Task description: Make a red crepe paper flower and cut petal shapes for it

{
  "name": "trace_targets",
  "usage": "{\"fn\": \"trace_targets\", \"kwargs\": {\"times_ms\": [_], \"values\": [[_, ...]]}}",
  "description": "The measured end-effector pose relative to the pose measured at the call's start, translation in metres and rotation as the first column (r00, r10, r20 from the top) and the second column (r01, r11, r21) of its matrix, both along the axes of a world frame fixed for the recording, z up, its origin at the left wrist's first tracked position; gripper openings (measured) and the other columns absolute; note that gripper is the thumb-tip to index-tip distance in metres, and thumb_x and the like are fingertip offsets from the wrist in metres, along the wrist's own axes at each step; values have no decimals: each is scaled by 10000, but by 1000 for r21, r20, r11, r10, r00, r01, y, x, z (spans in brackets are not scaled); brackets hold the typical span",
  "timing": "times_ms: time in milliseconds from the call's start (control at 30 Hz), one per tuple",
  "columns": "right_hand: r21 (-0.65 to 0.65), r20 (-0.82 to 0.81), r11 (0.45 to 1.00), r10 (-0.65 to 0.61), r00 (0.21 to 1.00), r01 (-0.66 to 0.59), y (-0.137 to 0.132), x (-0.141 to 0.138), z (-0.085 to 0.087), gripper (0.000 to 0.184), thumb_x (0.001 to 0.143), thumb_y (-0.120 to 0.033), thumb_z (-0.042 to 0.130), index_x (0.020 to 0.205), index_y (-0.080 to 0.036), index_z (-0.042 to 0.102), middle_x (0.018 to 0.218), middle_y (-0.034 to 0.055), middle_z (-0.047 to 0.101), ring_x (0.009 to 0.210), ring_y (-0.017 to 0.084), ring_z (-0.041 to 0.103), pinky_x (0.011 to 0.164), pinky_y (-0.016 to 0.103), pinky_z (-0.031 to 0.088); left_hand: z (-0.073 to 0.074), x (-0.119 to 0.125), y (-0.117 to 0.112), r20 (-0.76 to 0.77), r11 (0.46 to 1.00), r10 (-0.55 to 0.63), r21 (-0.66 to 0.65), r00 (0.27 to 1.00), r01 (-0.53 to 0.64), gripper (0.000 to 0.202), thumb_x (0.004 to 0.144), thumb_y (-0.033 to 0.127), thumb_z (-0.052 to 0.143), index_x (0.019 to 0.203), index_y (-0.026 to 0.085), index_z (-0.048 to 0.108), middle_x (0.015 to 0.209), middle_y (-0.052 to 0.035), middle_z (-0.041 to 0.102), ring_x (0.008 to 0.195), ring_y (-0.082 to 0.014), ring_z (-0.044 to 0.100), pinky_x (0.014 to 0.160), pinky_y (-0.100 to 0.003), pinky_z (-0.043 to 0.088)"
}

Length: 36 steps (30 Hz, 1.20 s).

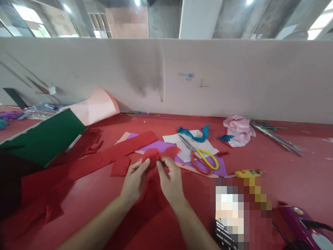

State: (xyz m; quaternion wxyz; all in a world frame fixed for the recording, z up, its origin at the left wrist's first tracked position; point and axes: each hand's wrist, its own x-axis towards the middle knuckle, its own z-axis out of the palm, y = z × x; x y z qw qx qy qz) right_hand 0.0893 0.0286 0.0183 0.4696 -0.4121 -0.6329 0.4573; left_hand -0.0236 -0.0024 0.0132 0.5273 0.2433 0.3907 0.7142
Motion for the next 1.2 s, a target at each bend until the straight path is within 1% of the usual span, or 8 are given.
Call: {"fn": "trace_targets", "kwargs": {"times_ms": [100,300,433,500,600,667,900,1200], "values": [[-32,-71,999,-11,997,9,-1,-1,0,233,896,-386,568,1030,-209,636,989,57,697,897,202,647,822,323,509,2,2,0,33,1000,-8,-7,999,8,116,742,295,756,748,181,774,774,-35,743,787,-173,672,876,-329,512],[-52,-125,998,-44,991,37,0,-1,-1,217,883,-369,597,1038,-221,635,1028,52,705,943,194,654,859,320,515,2,2,-1,54,1000,-13,13,998,12,140,726,301,768,780,171,773,781,-32,745,786,-177,667,834,-306,504],[-79,-161,996,18,987,-31,0,-1,1,207,886,-360,600,1023,-213,651,1040,58,707,976,205,648,894,340,497,7,-8,4,289,993,-97,-41,952,113,418,773,544,663,834,139,748,838,-73,732,773,-190,653,758,-313,517],[-91,-196,991,74,978,-93,0,-2,1,214,888,-357,602,1040,-217,658,1044,54,708,967,202,648,887,335,497,8,-12,8,365,981,-93,-127,926,148,372,775,514,670,808,148,726,815,-54,720,707,-159,631,704,-291,513],[-107,-237,983,120,964,-149,0,-2,0,215,879,-356,616,1039,-223,672,1016,43,713,908,186,647,850,313,505,5,-12,11,308,975,-63,-182,949,124,149,699,279,762,775,163,708,764,-11,704,655,-122,604,709,-261,495],[-116,-253,982,119,960,-152,2,-2,-2,205,874,-353,624,1027,-227,677,1001,36,715,888,180,644,837,305,506,3,-9,11,239,982,-87,-141,967,123,133,659,219,770,765,159,716,749,-16,705,683,-135,614,742,-268,488],[-136,-261,981,98,960,-137,5,0,-5,174,854,-334,648,994,-236,681,962,28,715,892,182,648,847,313,505,1,-5,9,152,984,-131,-103,980,147,119,571,171,800,665,165,727,633,-15,685,674,-154,624,718,-269,494],[-115,-249,984,103,963,-135,6,-1,-7,144,833,-298,665,963,-247,703,958,25,731,894,180,666,850,321,515,1,-8,9,145,980,-156,-99,977,171,150,542,173,810,681,169,752,714,-42,725,746,-190,653,719,-274,498]]}}
